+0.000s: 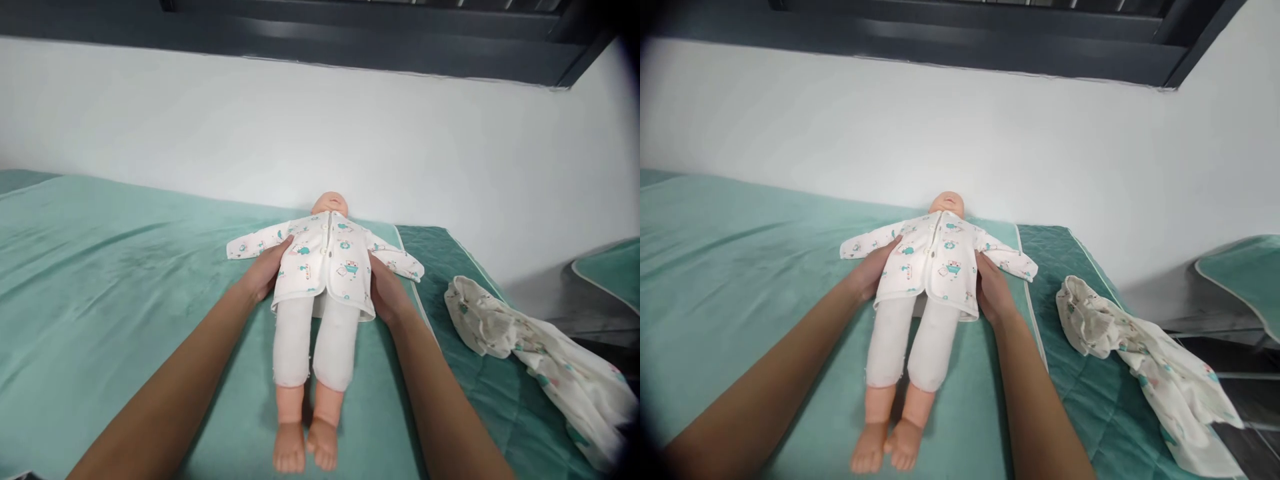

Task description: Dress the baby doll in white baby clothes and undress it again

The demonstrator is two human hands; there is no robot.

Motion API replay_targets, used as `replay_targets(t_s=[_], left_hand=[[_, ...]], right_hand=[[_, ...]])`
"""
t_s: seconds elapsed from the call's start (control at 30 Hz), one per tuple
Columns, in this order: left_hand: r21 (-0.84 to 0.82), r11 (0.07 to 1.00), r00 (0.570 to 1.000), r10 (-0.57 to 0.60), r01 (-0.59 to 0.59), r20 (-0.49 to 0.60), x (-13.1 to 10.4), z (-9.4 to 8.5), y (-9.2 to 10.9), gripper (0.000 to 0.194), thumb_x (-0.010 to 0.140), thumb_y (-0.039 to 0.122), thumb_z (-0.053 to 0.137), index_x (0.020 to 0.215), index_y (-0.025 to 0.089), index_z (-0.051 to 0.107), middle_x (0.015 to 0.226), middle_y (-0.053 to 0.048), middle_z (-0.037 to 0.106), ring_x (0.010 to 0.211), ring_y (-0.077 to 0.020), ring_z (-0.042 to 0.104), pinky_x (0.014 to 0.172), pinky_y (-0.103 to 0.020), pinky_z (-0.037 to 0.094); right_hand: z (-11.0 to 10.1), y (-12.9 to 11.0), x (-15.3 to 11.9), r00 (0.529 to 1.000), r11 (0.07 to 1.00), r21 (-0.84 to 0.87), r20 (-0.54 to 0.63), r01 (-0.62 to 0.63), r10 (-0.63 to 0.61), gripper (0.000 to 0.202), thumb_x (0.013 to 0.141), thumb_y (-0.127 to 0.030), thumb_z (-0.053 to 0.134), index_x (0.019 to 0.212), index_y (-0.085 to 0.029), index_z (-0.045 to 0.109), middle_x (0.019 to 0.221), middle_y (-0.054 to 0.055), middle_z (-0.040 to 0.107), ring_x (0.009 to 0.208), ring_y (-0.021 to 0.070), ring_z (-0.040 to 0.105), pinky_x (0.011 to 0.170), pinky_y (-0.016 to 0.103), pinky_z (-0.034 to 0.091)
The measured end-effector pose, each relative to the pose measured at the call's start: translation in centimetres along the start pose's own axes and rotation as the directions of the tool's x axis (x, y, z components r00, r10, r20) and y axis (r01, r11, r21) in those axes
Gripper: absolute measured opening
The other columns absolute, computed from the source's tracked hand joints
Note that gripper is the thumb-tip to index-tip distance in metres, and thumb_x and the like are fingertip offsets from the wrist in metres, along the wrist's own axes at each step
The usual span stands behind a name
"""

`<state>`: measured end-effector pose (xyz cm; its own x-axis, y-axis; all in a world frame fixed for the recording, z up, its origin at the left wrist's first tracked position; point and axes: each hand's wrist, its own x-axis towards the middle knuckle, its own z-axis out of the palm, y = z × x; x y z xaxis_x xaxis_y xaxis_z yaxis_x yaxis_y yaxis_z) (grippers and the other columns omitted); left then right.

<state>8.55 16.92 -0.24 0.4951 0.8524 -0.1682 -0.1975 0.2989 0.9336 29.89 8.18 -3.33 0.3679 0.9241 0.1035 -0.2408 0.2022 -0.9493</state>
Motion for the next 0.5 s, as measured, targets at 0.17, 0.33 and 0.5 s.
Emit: replay_targets(t_s=[0.17,0.33,0.5], left_hand=[[0.049,0.998,0.997,0.035,-0.032,-0.071,-0.3,-0.4,-0.4,0.053,0.079,0.058,0.068,0.112,0.016,0.072,0.118,-0.014,0.072,0.102,-0.0273,0.07,0.093,-0.038,0.054],[-0.036,0.999,0.994,-0.018,0.014,-0.106,-0.3,-1.1,-0.1,0.043,0.082,0.048,0.068,0.107,0.014,0.071,0.103,-0.013,0.076,0.087,-0.0251,0.071,0.078,-0.037,0.057],[-0.004,0.999,0.987,0.032,-0.033,-0.159,-0.1,-1.4,-0.5,0.038,0.081,0.045,0.068,0.104,0.014,0.07,0.098,-0.011,0.075,0.081,-0.0227,0.069,0.074,-0.035,0.055]], right_hand=[[-0.2,-0.4,0.2,0.977,0.964,0.175,0.103,-0.202,0.186,0.026,0.085,-0.048,0.061,0.1,-0.028,0.067,0.101,0.003,0.074,0.107,0.0261,0.065,0.091,0.043,0.053],[-1.5,-0.9,0.2,0.968,0.931,0.266,0.033,-0.249,0.249,0.026,0.083,-0.05,0.059,0.088,-0.025,0.061,0.093,0.006,0.07,0.102,0.0272,0.066,0.086,0.044,0.056],[-2.0,-0.7,0.3,0.982,0.919,0.349,0.027,-0.186,0.188,0.025,0.084,-0.045,0.058,0.098,-0.025,0.062,0.106,0.005,0.067,0.1,0.0251,0.066,0.084,0.044,0.057]])
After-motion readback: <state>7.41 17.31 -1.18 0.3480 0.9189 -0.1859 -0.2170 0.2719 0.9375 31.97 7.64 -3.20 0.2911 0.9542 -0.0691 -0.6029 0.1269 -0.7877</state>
